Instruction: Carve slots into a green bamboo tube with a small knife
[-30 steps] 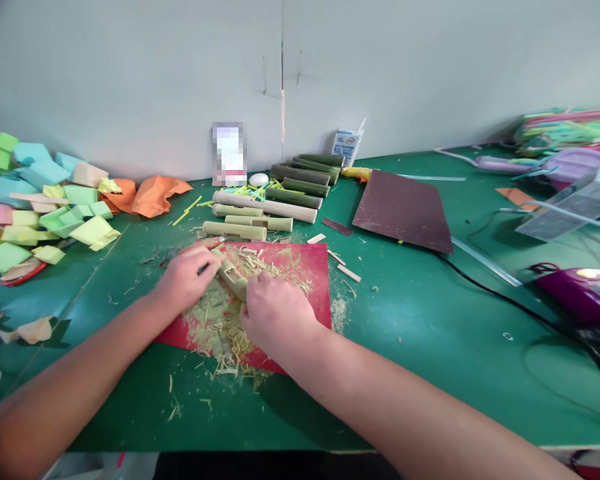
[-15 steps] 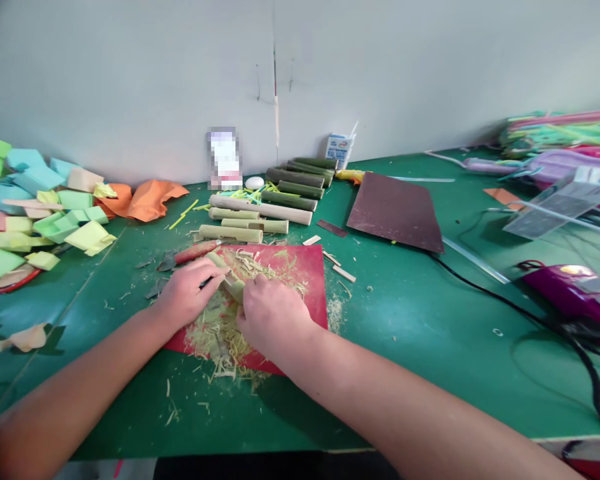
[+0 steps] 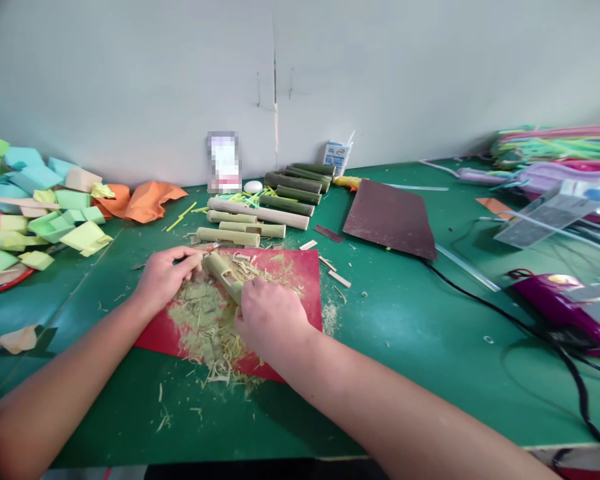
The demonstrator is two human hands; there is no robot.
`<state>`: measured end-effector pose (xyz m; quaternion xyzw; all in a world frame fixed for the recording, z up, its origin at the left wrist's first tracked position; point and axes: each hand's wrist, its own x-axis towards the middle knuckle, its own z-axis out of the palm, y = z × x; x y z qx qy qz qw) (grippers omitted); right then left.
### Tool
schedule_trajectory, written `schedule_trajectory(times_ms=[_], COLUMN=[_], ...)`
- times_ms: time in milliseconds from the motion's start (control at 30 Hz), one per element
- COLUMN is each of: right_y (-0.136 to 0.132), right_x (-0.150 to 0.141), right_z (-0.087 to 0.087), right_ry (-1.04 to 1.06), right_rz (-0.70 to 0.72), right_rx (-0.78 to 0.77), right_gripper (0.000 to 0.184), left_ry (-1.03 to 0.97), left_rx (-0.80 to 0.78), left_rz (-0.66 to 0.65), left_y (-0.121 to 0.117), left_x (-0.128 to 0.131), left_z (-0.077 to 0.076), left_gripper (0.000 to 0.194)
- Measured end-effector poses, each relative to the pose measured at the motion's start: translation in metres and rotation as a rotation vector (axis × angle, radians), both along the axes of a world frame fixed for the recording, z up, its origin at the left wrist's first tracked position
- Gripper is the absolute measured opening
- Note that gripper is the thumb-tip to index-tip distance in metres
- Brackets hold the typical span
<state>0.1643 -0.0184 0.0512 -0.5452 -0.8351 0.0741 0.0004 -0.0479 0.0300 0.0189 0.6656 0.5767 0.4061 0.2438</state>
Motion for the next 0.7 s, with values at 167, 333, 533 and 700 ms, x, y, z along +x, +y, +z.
schedule_trajectory(times_ms=[167,333,533,700], right_y=[0.0011,0.0010,0.0028,0.0047], right_x=[0.0018,0.0046,0.0068,0.0075], right_z=[-0.0010,-0.0035,-0.0055,-0.0056], right_ry=[-0.005,-0.005,-0.014,-0.002], right_rz=[-0.013,0.003,0.018,0.039], right_rx=[0.010,0.093,0.195,0.188], right_gripper=[0.024,0.023,0.023,0.033], left_ry=[-0.463,-0.503,-0.180,0.202], left_rx=[-0.248,-0.232,-0.073,0.203], left_rz=[-0.059,-0.037,0.006,-0.092], left_y=[-0.0023,-0.0014,-0.0022,-0.0018], left_x=[0.0035,0.0029,-0.0012,-0.0018], left_z=[0.0026,0.0035,-0.0013,-0.0038], left_gripper=[0.027,0.024,0.026,0.020])
